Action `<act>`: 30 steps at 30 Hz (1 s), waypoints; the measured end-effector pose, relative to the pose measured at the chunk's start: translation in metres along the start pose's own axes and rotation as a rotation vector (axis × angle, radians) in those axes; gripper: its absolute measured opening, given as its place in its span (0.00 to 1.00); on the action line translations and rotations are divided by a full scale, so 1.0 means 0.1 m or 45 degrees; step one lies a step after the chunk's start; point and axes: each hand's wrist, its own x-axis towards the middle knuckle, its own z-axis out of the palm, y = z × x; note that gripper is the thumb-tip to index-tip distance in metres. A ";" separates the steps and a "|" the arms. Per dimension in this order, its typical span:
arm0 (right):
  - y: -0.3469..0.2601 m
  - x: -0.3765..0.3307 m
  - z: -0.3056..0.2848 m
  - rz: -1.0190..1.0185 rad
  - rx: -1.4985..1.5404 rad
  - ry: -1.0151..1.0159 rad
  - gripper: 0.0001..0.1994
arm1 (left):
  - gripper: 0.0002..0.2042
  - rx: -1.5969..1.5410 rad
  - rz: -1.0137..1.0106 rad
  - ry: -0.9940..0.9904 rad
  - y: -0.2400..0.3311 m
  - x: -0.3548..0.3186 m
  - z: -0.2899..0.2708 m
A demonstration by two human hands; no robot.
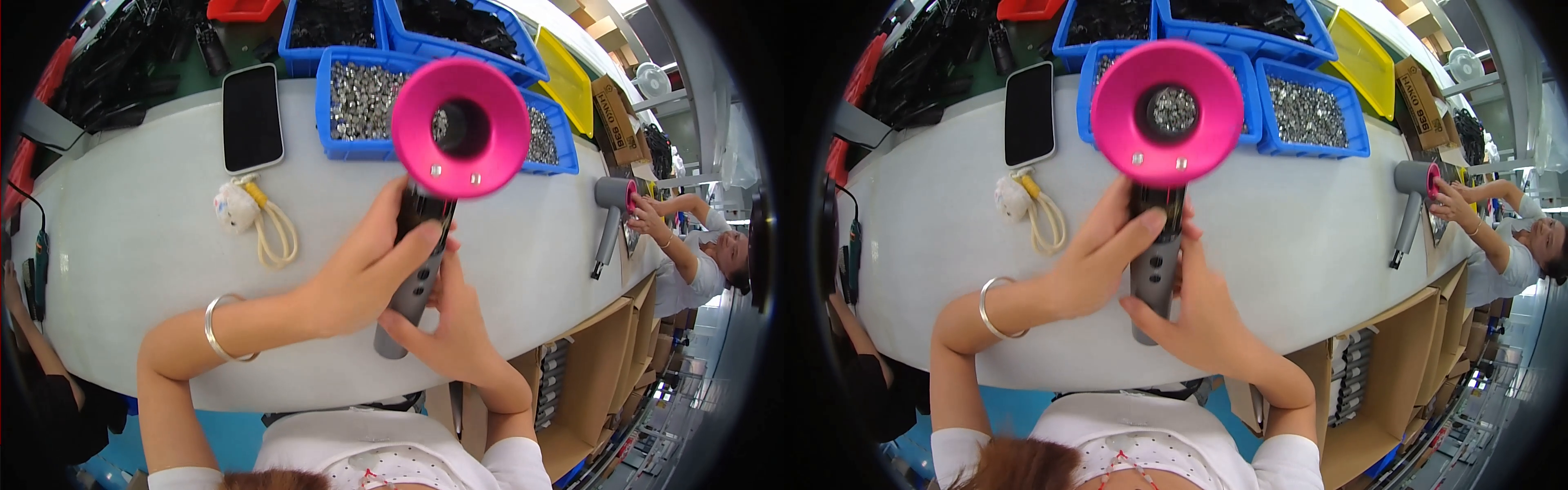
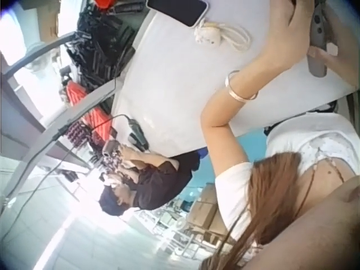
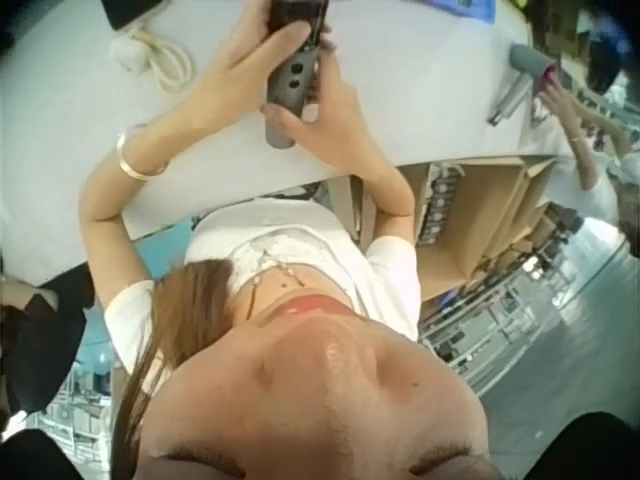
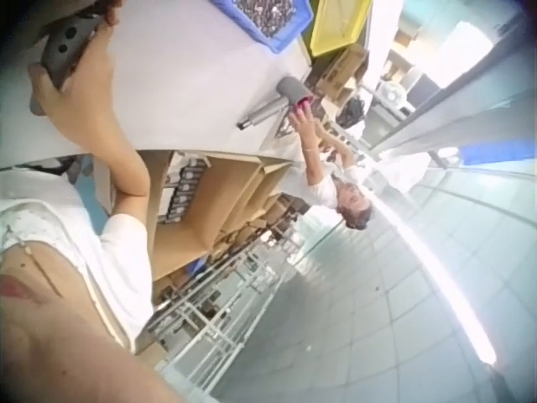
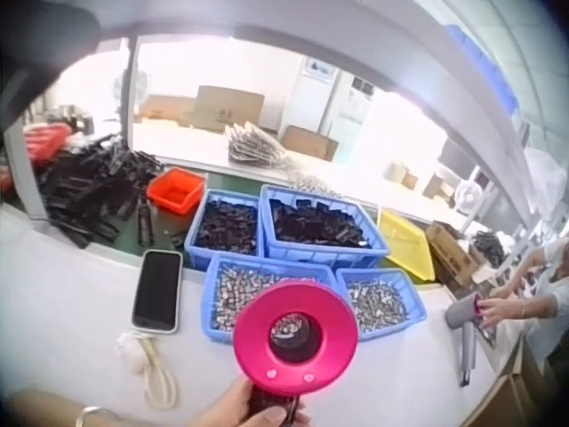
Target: The person assembles hair dryers by inserting small components and buttons into the handles and sliding outer casings onto the bodies, then handles packaging sheets and casing parts in a cardboard box.
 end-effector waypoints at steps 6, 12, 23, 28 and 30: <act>0.04 0.37 -0.63 0.000 -0.162 0.077 0.09 | 0.16 0.097 -0.056 -0.058 -0.01 -0.24 -0.21; 0.19 1.84 -1.23 -0.427 -0.728 0.672 0.07 | 0.18 0.094 -0.136 -0.078 -0.28 -0.38 -0.23; 0.53 3.54 -1.73 0.157 -1.393 0.219 0.11 | 0.20 0.044 -0.194 -0.025 -0.42 -0.36 -0.30; 0.60 3.47 -1.78 0.023 -1.167 0.018 0.19 | 0.20 0.013 -0.218 -0.031 -0.39 -0.35 -0.30; 0.58 3.57 -1.76 0.017 -1.295 -0.004 0.19 | 0.21 0.026 -0.210 -0.042 -0.37 -0.37 -0.33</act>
